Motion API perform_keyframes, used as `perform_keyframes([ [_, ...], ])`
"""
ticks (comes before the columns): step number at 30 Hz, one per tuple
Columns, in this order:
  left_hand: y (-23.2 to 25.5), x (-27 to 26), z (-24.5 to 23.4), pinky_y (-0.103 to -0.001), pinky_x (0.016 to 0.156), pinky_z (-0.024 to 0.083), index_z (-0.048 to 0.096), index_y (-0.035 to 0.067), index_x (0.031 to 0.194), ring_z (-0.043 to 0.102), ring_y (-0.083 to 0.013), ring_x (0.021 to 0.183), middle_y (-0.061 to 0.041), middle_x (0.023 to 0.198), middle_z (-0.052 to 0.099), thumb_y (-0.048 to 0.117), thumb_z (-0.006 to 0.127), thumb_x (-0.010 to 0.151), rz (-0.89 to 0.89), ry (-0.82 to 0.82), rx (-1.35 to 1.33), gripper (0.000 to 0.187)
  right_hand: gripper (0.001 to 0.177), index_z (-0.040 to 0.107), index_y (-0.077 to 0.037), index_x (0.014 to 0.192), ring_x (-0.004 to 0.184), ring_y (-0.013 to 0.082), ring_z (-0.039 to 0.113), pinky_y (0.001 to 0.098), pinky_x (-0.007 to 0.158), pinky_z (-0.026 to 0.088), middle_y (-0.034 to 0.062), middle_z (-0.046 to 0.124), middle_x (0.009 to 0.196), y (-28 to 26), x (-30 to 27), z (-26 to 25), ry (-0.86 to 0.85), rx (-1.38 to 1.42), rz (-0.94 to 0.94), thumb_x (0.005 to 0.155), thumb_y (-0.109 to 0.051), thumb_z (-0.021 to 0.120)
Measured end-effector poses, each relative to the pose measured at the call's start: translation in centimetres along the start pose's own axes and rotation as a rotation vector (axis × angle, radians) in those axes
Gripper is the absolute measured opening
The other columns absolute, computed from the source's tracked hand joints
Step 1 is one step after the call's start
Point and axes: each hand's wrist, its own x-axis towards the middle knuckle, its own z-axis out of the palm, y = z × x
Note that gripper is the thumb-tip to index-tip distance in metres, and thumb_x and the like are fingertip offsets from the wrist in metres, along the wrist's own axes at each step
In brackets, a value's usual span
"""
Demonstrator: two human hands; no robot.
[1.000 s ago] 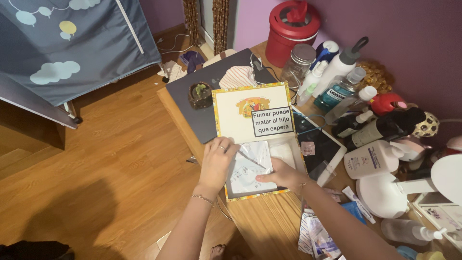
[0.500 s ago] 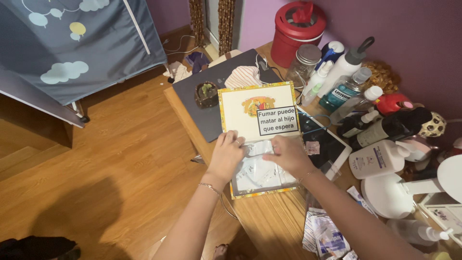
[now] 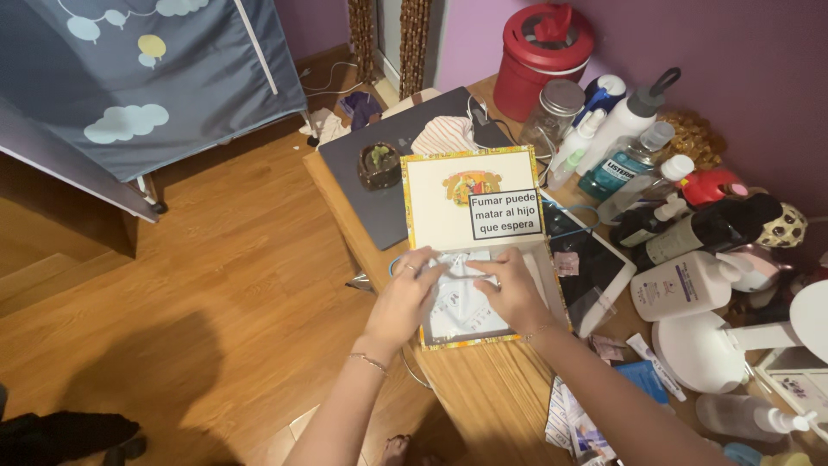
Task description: The person organizes various medicines and medical supplies on a cluttered wooden table. They handle blister packs, small boxes, and sachets, placing them into a decorative box with a warning label. The person also briefly reaches into a nearby shelf to retrieve additional items.
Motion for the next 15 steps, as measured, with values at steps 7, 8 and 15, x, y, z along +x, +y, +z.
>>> perform_keyframes([
  [7,2.6,-0.2,0.4,-0.041,0.08,0.057,0.063,0.013,0.125,0.056,-0.0284,0.116,-0.007,0.125,0.057,-0.003,0.065,0.083,-0.329,0.091,0.092,0.046,0.051,0.053,-0.011,0.122,0.086,0.0232,0.066,0.031,0.072,0.055,0.0128,0.065,0.1,2.7,0.3,1.3,-0.07,0.196,0.28,0.08,-0.003,0.081],
  [8,2.6,-0.2,0.3,-0.042,0.079,0.056,0.062,0.013,0.127,0.056,-0.029,0.116,-0.007,0.125,0.056,-0.004,0.065,0.082,-0.33,0.091,0.111,0.048,0.054,0.05,-0.012,0.122,0.086,0.022,0.066,0.0329,0.068,0.054,0.0124,0.065,0.1,2.8,0.3,1.1,-0.054,0.316,0.359,0.078,-0.002,0.079],
  [15,2.6,-0.4,0.4,-0.044,0.093,0.052,0.057,0.009,0.131,0.054,-0.0332,0.118,-0.012,0.127,0.057,0.007,0.068,0.09,-0.292,0.199,0.03,0.043,0.051,0.055,-0.008,0.126,0.096,0.0183,0.07,0.0343,0.076,0.057,0.0107,0.071,0.112,1.2,-0.8,-3.2,0.008,0.882,0.551,0.079,0.002,0.073],
])
